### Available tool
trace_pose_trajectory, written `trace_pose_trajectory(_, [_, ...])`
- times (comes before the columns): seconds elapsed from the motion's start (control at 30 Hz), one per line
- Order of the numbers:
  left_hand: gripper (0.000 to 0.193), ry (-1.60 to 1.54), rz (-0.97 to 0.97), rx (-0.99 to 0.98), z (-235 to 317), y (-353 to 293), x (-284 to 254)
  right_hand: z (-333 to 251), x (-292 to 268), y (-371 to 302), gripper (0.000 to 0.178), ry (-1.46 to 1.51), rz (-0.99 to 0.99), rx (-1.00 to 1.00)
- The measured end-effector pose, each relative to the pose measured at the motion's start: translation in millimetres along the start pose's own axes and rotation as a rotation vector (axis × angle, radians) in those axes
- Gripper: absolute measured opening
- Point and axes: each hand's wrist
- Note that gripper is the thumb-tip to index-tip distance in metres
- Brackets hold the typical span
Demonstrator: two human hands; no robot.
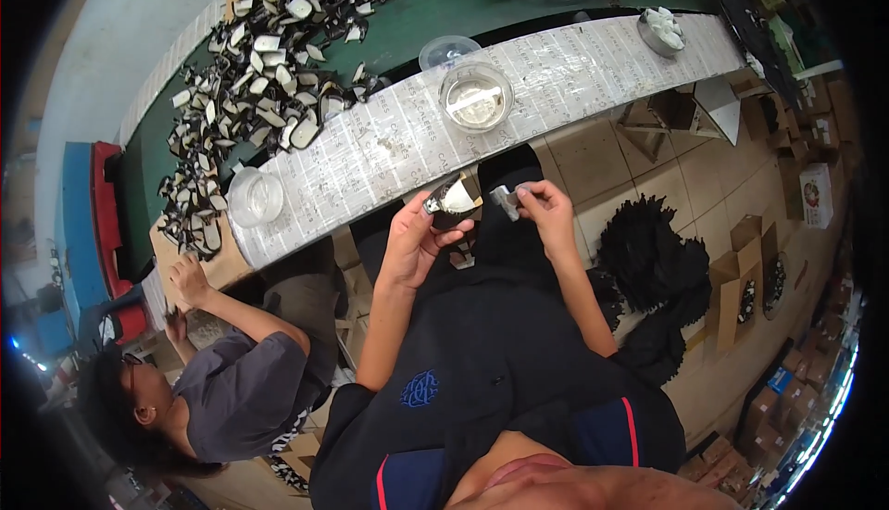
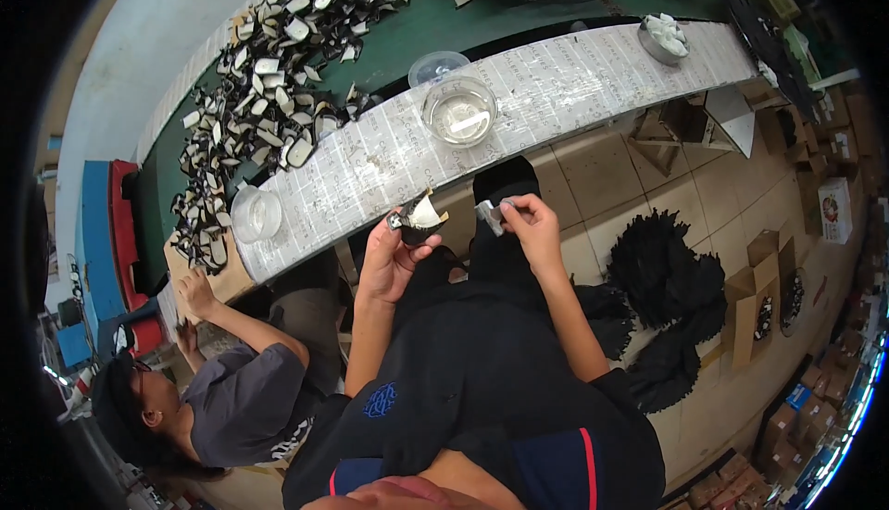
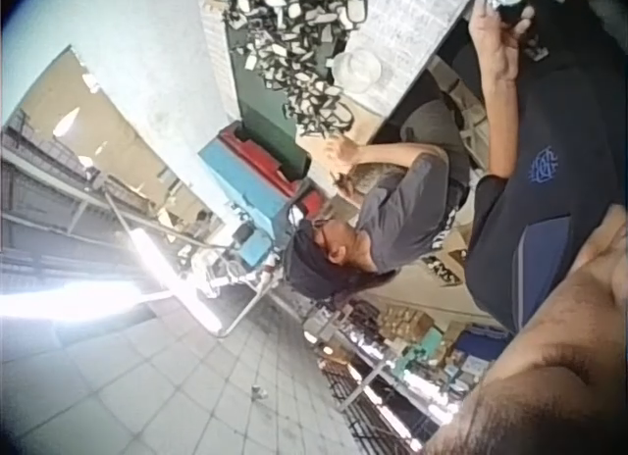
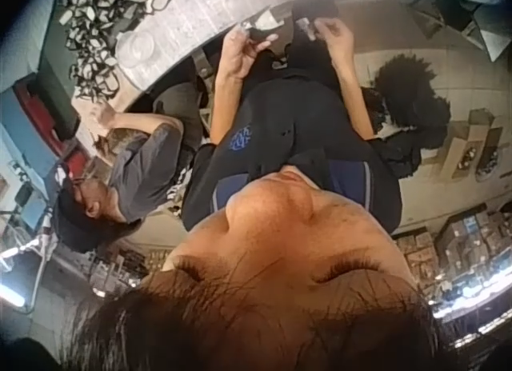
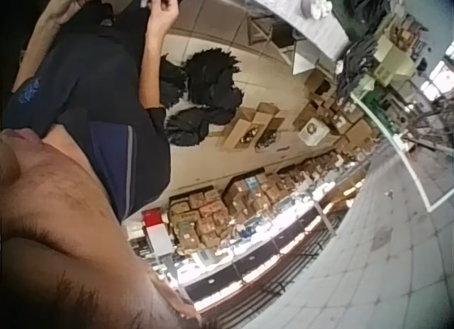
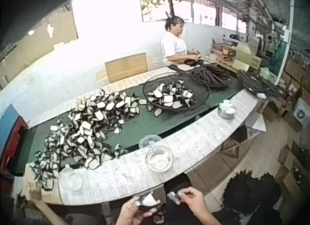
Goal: Applying adhesive to shoe components and assembling them into uppers.
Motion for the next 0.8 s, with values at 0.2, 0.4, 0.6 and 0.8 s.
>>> trace_pose_trajectory(0.2, [0.038, -0.003, 0.242, 0.086, -13.6, 21.3, -17.6, 78.1, 0.5, 17.3, 0.016, 0.076, 0.052, 0.069])
trace_pose_trajectory(0.4, [0.033, 0.227, 0.312, 0.324, 33.7, 81.0, -28.7, 88.4, -4.5, 11.0, 0.017, -0.174, 0.117, -0.151])
trace_pose_trajectory(0.6, [0.059, 0.469, -0.188, 0.323, 107.7, 221.6, 110.8, 85.8, -16.3, 7.1, 0.013, 0.202, 0.024, -0.008])
trace_pose_trajectory(0.8, [0.05, 1.242, 0.084, 0.586, 118.8, 314.6, 76.1, 84.6, -14.8, 13.7, 0.013, 0.322, 0.044, -0.04])
Point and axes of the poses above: each hand's wrist, its own y-axis towards the middle knuckle, its own x-axis out of the palm, z = x × y, and after that the axes turned 10 degrees about -y, right-handed
